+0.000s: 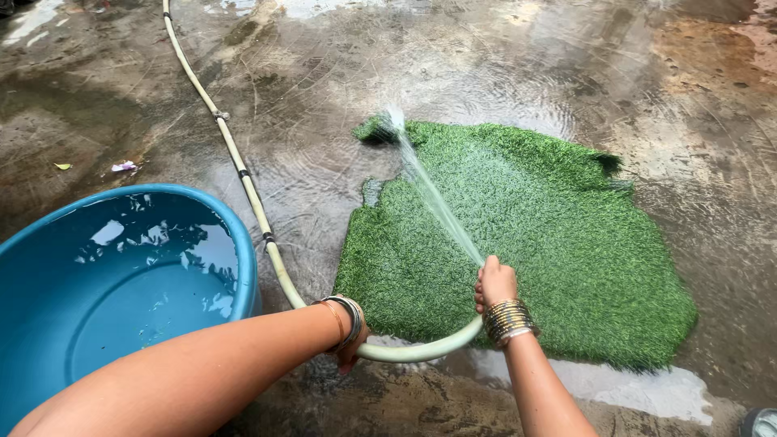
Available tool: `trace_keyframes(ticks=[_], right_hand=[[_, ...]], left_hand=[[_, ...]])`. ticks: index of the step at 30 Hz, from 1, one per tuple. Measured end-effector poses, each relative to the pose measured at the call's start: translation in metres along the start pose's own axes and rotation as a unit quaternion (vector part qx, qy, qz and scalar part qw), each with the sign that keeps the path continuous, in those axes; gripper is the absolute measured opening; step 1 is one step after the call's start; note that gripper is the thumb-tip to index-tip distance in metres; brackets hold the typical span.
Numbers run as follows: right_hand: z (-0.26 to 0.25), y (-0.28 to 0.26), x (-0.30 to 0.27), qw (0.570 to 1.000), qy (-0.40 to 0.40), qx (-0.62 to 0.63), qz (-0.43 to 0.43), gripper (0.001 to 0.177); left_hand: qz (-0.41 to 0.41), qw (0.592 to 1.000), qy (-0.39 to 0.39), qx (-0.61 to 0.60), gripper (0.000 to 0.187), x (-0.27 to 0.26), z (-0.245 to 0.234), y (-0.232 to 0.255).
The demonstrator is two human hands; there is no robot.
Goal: The person washes a piece of artificial turf using a hose. They spray water over the green surface, turn the piece over to rinse the underside, and use their hands to move the turf and ensure all areas are rinsed.
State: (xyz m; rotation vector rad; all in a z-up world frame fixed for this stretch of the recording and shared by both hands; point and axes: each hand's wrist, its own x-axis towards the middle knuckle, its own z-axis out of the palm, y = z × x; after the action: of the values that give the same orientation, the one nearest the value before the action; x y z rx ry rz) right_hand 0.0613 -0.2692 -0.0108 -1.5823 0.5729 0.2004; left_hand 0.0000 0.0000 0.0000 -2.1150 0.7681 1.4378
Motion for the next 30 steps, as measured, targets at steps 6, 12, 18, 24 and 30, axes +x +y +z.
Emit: trace_keyframes(ticks=[6, 12, 18, 24, 30], right_hand=[[-0.002, 0.001, -0.002, 1.0, -0.002, 0.012, 0.004, 0.038], [-0.019, 0.02, 0.018, 0.994, 0.059, 0.086, 0.027, 0.036], [-0.054, 0.055, 0.037, 0.981, 0.11, 0.155, 0.044, 0.036], [-0.103, 0.105, 0.069, 0.946, 0.166, 0.275, 0.051, 0.036], [-0.115, 0.136, 0.065, 0.865, 0.281, 0.415, 0.039, 0.044]], left_hand=[[0.027, 0.999, -0.039, -0.004, 0.037, 0.018, 0.001, -0.006], [-0.019, 0.999, 0.024, -0.027, 0.038, 0.015, -0.01, -0.002], [0.015, 0.983, 0.173, -0.053, 0.035, 0.013, -0.016, 0.002], [-0.027, 0.967, 0.229, -0.112, 0.04, 0.016, -0.041, 0.019], [0.031, 0.965, 0.228, -0.129, 0.054, -0.01, -0.058, 0.044]])
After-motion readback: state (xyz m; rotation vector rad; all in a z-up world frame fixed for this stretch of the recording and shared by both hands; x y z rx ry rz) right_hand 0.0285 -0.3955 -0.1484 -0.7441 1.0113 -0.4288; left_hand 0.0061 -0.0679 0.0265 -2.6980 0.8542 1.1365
